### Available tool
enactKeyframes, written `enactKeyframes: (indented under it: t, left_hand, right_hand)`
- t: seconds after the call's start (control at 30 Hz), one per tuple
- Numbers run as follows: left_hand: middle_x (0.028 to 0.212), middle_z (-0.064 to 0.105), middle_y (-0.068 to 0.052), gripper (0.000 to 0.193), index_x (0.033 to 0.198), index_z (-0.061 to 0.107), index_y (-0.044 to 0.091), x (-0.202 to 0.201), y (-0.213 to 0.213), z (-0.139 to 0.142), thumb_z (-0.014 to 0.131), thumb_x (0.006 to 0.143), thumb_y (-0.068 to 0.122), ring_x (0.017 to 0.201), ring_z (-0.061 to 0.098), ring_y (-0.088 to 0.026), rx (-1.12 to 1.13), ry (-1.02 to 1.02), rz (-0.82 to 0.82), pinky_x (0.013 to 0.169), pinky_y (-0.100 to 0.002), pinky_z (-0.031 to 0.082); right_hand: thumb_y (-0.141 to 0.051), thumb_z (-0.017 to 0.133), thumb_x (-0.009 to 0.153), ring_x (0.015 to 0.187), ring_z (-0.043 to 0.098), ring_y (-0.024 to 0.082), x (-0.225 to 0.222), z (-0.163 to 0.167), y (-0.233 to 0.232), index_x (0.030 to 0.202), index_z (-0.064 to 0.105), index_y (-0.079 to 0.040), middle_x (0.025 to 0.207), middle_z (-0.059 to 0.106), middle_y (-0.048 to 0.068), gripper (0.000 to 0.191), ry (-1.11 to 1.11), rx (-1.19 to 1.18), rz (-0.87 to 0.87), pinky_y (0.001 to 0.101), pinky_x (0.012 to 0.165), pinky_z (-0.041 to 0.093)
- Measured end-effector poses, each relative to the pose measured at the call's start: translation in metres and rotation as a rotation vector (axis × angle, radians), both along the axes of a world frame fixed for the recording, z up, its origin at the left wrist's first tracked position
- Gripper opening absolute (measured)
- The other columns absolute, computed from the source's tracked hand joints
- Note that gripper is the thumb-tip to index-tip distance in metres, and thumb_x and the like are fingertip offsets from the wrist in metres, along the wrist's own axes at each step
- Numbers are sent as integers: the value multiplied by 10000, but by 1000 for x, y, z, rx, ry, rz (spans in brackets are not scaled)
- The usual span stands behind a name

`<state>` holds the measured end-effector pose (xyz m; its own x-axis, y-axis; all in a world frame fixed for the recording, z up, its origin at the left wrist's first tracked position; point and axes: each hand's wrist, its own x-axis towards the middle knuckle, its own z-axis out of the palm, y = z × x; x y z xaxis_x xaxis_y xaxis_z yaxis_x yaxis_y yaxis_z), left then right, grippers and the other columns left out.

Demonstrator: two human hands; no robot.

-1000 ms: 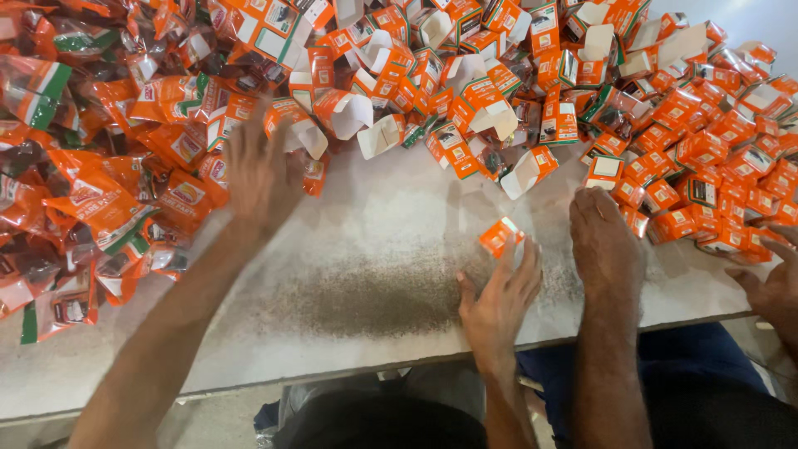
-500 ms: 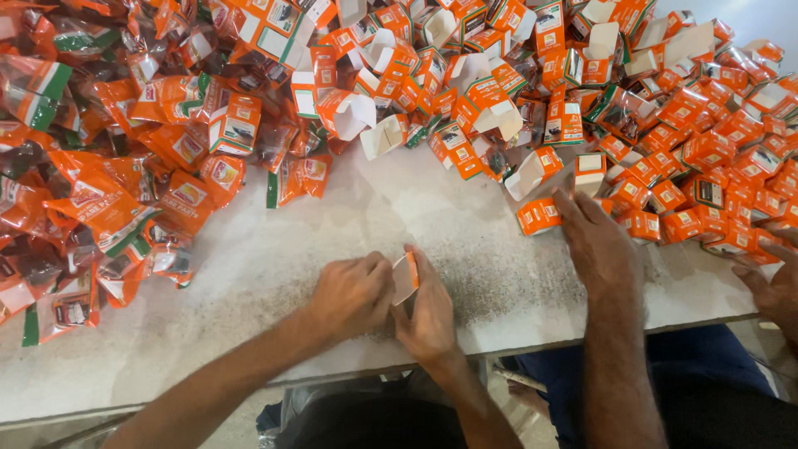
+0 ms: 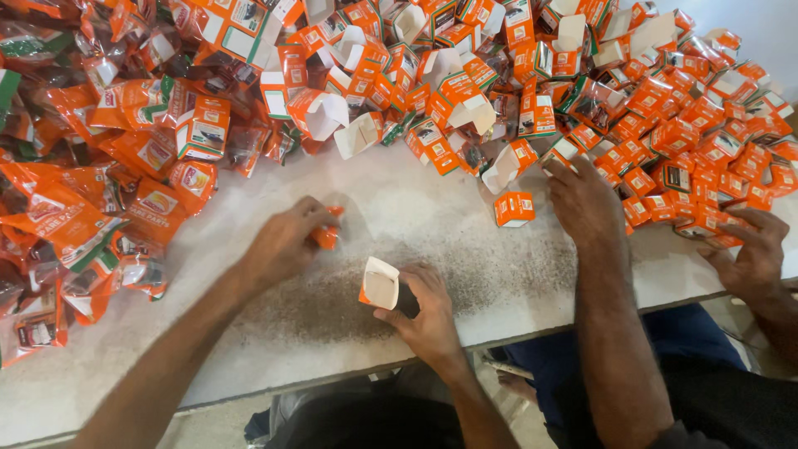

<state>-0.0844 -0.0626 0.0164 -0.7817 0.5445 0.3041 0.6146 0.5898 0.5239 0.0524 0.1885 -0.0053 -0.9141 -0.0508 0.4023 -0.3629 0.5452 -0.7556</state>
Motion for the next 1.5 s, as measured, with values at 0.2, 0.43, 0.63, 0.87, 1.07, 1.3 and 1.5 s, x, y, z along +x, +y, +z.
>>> enactKeyframes:
  t: [0.2,0.43,0.63,0.87,1.07,1.3,1.5]
  left_hand:
    - [1299,639,-193,478,1305,580,32,92,25,-20,751,864,-38,1087,711,-322,550,201,-200,872,-425,619]
    - [1348,640,-178,589,1343,568,83,88,49,-17,804,805,116,1377,530,-393,28,657,-302,1111,-601,420]
    - [1288,612,-122,740,1392,602,50,91,46,1,813,703,218,1476,378,-397,-103,445,-276,1209,-689,178]
    - [1393,454,-250,362,1101,639,213,98,72,-3,806,782,173,1424,248,-546,69,361,11,1169,-681,181]
    - [1399,497,-147,675,1377,499,42,93,80,-11,797,782,158,841,639,-229,420,-439,295,696,-366,563]
    - [773,700,-43,247,1039,740,39,74,76,-24,764,824,159,690,620,-102,487,-722,133,613,-298,500]
    - [778,690,-83,284,1055,669,34,78,75,-7,713,846,221,668,623,-142,344,-590,89,605,-303,508]
  right_hand:
    - [-285,922,685,1161,619,360,-7,0,6,1121,686,-54,1154,697,128,547,65,21,30,500,1109,407]
    - [-137,824,706,1200,587,386,-3,9,8,1135,664,-42,1178,672,149,468,-5,28,25,492,1065,422]
    - [-189,848,698,1177,584,392,-5,10,11,1141,646,-18,1168,666,155,516,23,43,17,512,1071,415]
    - [-287,895,727,1154,591,397,-2,10,8,1113,650,-29,1111,666,169,525,13,6,9,501,1035,446]
    - [-232,900,715,1137,609,422,-3,2,9,1148,627,-10,1134,662,185,558,82,66,9,530,1098,423]
    - [-145,886,763,1174,636,414,9,-4,-3,1197,612,-3,1237,665,190,533,123,-30,-74,460,993,519]
    - [-79,788,806,1199,623,390,13,15,-5,1316,608,2,1240,663,181,547,243,255,-18,492,1004,496]
